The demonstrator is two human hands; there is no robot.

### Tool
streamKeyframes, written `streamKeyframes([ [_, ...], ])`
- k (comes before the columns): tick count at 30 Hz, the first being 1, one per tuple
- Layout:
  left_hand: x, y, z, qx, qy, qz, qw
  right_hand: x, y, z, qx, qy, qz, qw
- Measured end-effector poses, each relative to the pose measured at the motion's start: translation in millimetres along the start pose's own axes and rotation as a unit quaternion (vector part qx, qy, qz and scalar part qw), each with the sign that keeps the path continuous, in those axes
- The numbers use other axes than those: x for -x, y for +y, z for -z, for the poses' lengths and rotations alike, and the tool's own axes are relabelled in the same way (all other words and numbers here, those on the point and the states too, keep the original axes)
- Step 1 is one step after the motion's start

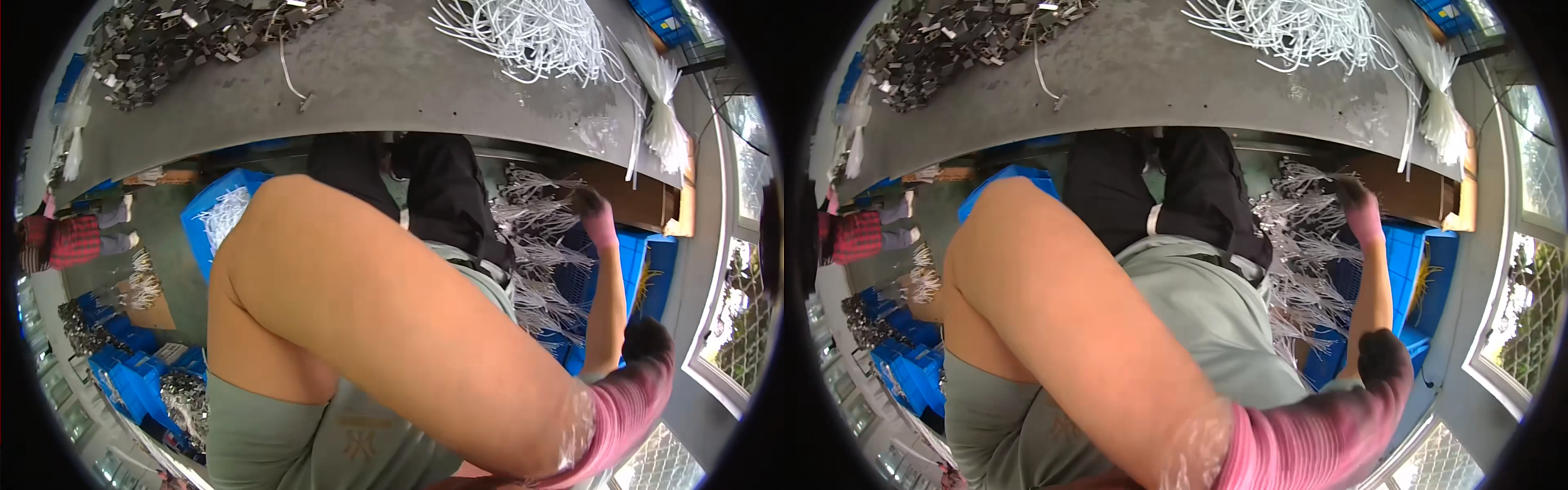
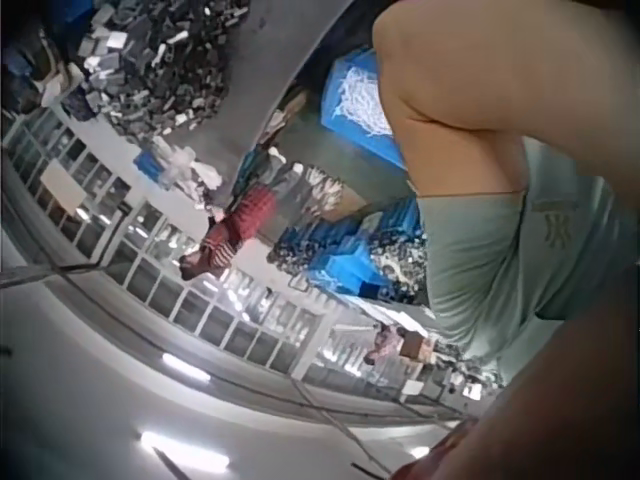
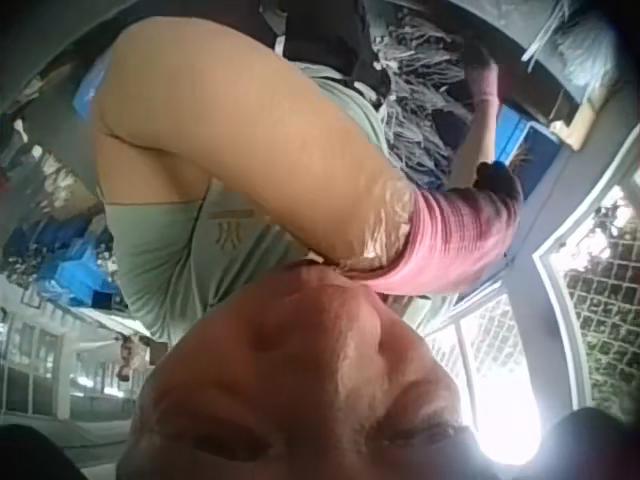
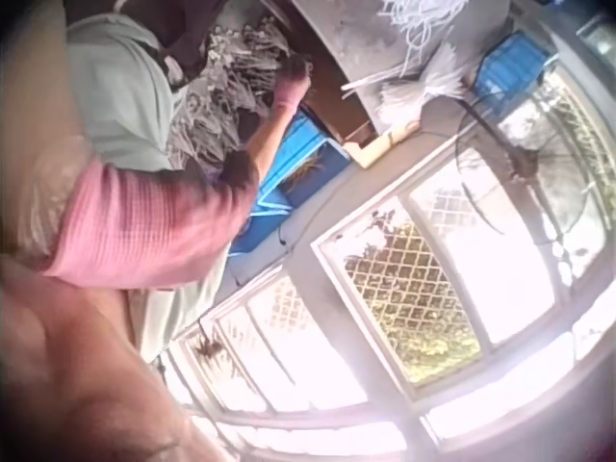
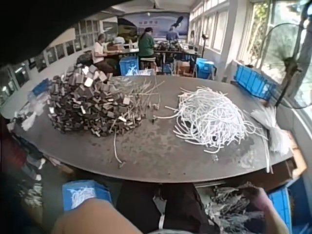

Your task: Manual assembly and sorting of wire harnesses at a factory workstation.

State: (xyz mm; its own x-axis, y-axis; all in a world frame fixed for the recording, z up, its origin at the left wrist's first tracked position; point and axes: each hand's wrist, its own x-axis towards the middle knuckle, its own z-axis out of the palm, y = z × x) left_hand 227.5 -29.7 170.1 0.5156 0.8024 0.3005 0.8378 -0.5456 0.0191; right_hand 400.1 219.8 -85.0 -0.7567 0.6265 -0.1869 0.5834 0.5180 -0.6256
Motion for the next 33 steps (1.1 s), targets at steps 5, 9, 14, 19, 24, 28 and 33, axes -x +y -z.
streamKeyframes([
  [5, 50.8, -51.9, -5.6, 0.072, -0.018, -0.111, 0.991, -92.7, -35.4, 33.9, 0.072, 0.083, 0.13, 0.986],
  [9, 125.9, -97.7, -87.9, 0.437, 0.081, 0.252, 0.86, -189.2, -116.8, 21.8, 0.012, 0.104, 0.0, 0.995],
  [14, 257.6, -98.6, -135.6, 0.143, -0.092, 0.531, 0.83, -279.4, -148.5, 1.1, 0.22, 0.083, -0.126, 0.964],
  [19, 356.4, -44.2, -161.2, 0.193, -0.053, 0.654, 0.73, -293.2, -166.8, -15.1, 0.231, 0.037, -0.165, 0.958],
  [24, 388.4, -28.7, -179.3, 0.236, -0.03, 0.713, 0.659, -310.2, -107.4, 0.9, 0.259, -0.092, 0.053, 0.96],
  [28, 370.9, -43.7, -176.5, 0.227, 0.003, 0.698, 0.679, -265.6, -130.3, 10.5, -0.161, -0.03, -0.112, 0.98],
  [33, 312.8, -86.8, -165.5, 0.287, 0.029, 0.63, 0.721, -236.7, -108.9, 11.0, -0.267, -0.008, -0.116, 0.957],
])
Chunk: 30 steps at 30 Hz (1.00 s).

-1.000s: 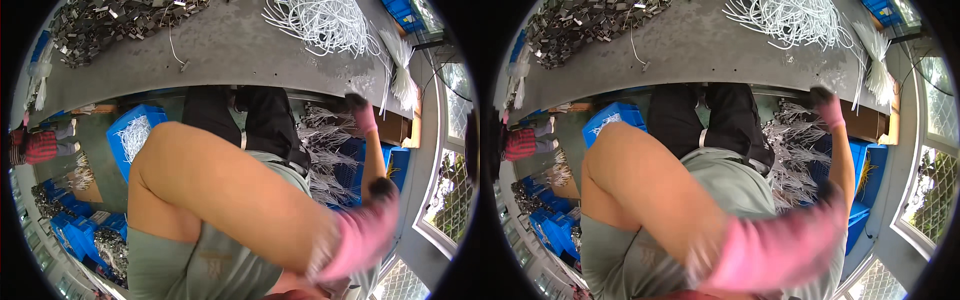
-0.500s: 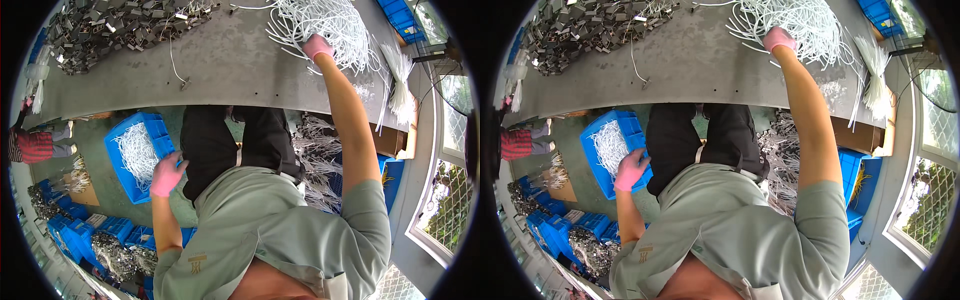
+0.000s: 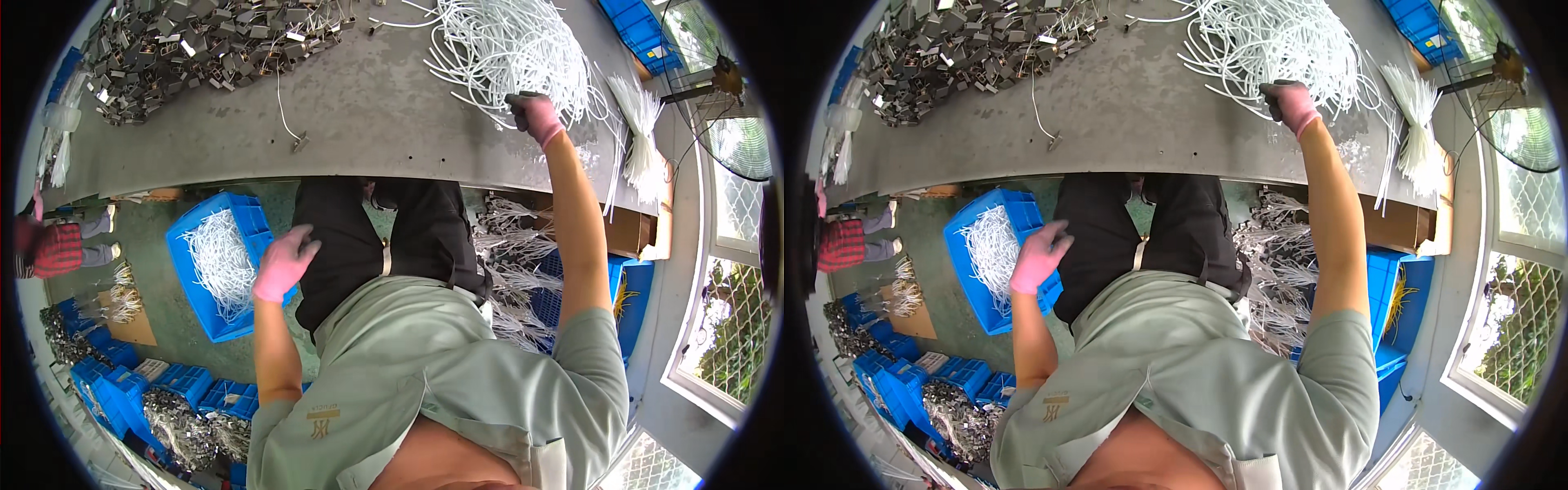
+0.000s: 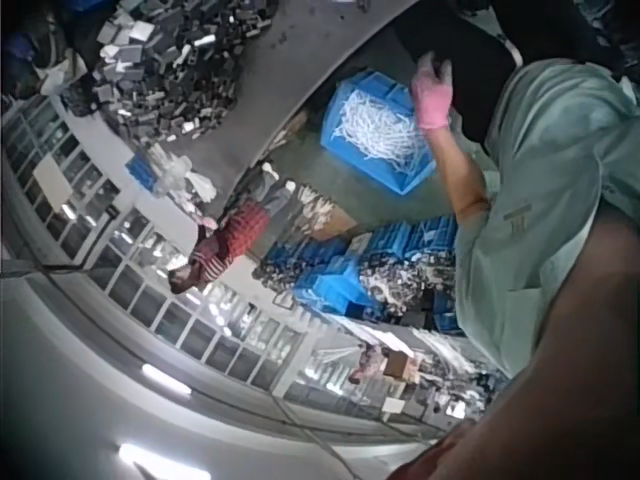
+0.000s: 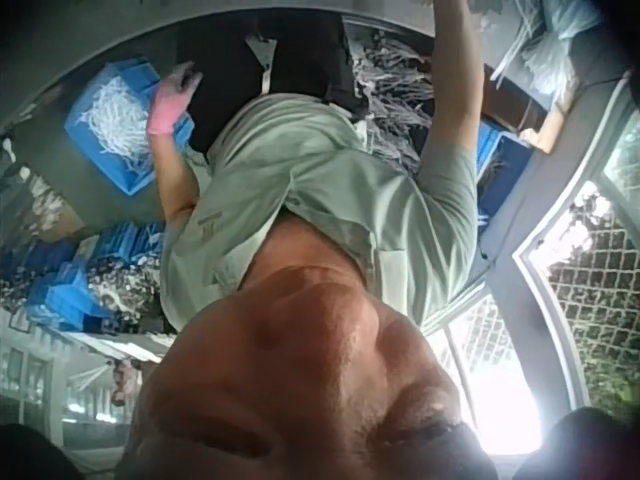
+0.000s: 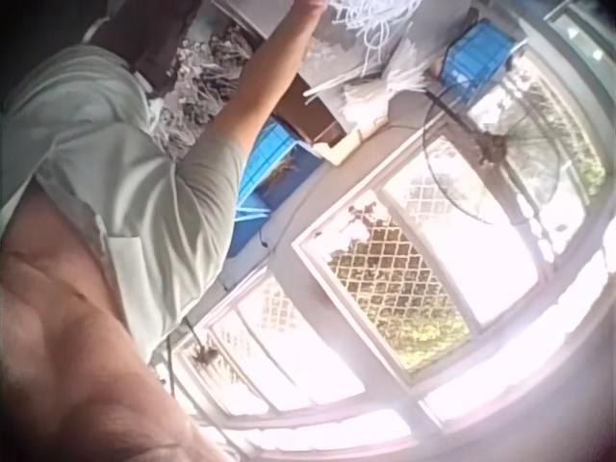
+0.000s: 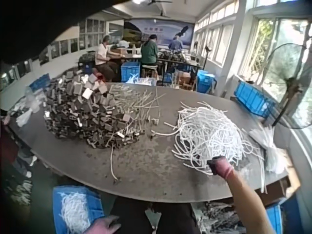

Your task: Manual assembly and sorting of wire harnesses at a factory workstation.

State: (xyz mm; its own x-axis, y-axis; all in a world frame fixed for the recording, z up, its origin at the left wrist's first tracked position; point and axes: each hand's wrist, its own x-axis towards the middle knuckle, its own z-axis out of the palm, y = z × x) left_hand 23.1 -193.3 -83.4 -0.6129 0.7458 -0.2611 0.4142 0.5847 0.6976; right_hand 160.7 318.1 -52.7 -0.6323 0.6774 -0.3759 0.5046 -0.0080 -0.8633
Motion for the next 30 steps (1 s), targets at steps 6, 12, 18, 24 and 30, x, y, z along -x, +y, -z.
streamKeyframes([
  [6, -41.3, 64.4, -9.6, 0.033, -0.031, -0.111, 0.993, 14.2, 4.2, 11.3, 0.034, 0.023, 0.02, 0.999],
  [12, -48.2, 81.9, -20.7, 0.057, -0.099, -0.114, 0.987, 38.1, 12.5, -4.5, 0.028, -0.039, 0.007, 0.999],
  [18, -69.3, 90.1, -34.3, 0.138, -0.097, -0.141, 0.976, 83.8, 12.0, -60.6, -0.068, -0.144, -0.028, 0.987],
  [24, -124.0, 100.2, -69.2, 0.431, -0.25, 0.038, 0.866, 142.7, 39.8, -150.5, 0.071, -0.312, 0.12, 0.94],
  [30, -116.7, 106.3, -67.5, 0.42, -0.146, -0.016, 0.895, 143.1, 15.2, -154.3, 0.064, -0.34, 0.064, 0.936],
])
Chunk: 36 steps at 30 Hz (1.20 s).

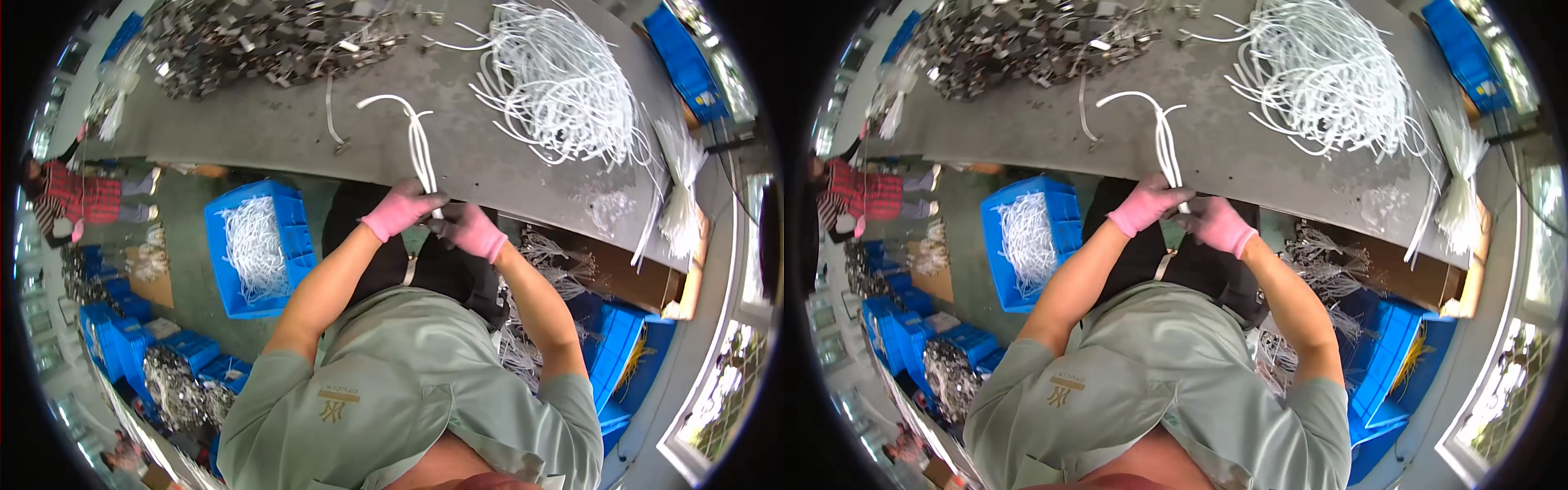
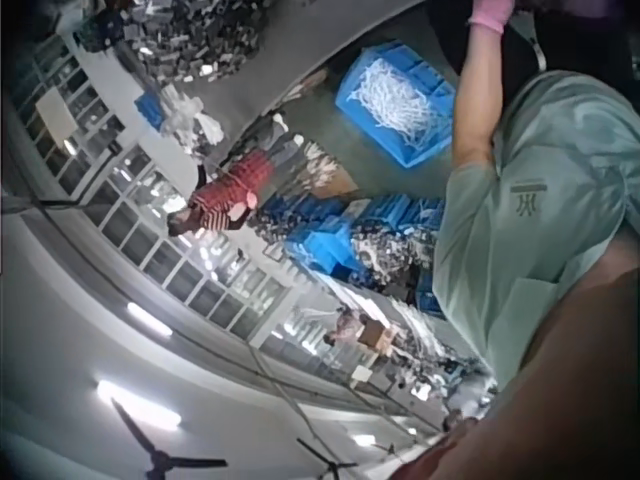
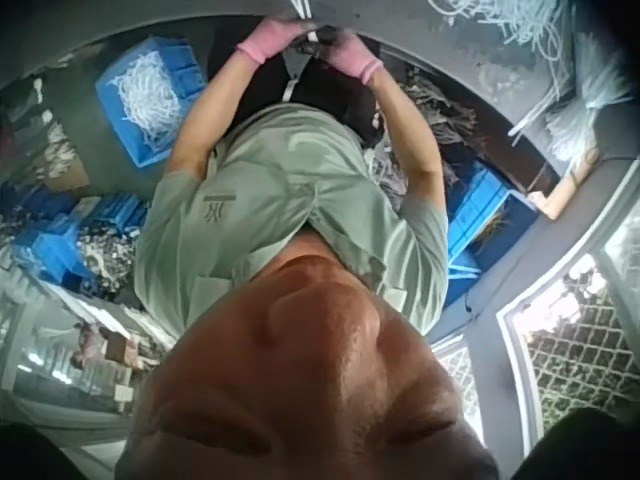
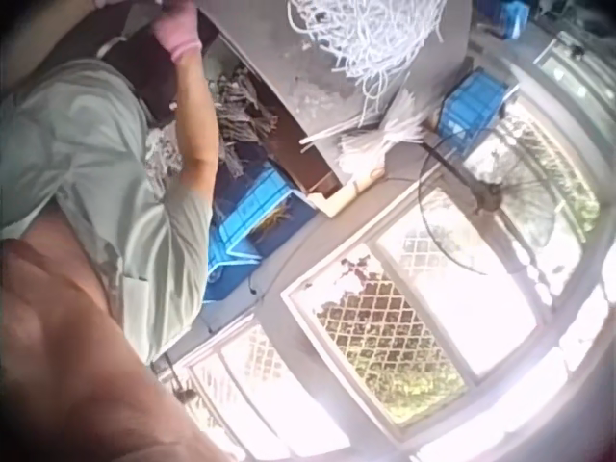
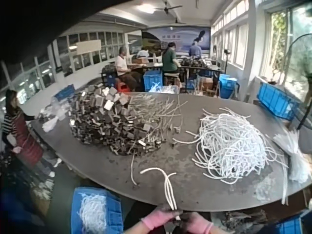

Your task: Manual assembly and sorting of wire harnesses at a factory workstation.

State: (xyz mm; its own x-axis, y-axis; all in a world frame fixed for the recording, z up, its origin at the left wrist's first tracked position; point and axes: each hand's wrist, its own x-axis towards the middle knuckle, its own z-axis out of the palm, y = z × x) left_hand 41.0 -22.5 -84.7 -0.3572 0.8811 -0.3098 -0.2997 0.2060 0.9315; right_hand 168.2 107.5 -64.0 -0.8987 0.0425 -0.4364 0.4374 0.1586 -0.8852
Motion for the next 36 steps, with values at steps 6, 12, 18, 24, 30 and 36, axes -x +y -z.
streamKeyframes([
  [6, 14.1, 28.1, 44.9, -0.297, 0.303, -0.272, 0.864, -6.0, -30.9, 33.6, -0.077, 0.209, 0.148, 0.964],
  [12, -17.8, -14.8, 141.7, -0.508, 0.499, -0.029, 0.701, -43.9, 73.9, 70.4, 0.181, 0.388, 0.198, 0.882],
  [18, 33.5, -12.4, 145.0, -0.303, 0.422, -0.2, 0.831, -35.3, -11.9, 30.2, -0.225, 0.245, 0.069, 0.941],
  [24, 171.3, -72.8, 111.6, -0.152, 0.409, -0.009, 0.9, -105.1, -29.3, -25.9, -0.173, 0.17, 0.058, 0.968],
  [30, 285.1, -126.9, 71.3, 0.11, 0.329, -0.094, 0.933, -195.2, -14.4, -44.3, 0.392, 0.176, 0.266, 0.863],
  [36, 312.7, -131.5, 69.3, -0.022, 0.367, -0.032, 0.929, -141.8, -104.6, -48.6, -0.338, 0.127, 0.155, 0.92],
])
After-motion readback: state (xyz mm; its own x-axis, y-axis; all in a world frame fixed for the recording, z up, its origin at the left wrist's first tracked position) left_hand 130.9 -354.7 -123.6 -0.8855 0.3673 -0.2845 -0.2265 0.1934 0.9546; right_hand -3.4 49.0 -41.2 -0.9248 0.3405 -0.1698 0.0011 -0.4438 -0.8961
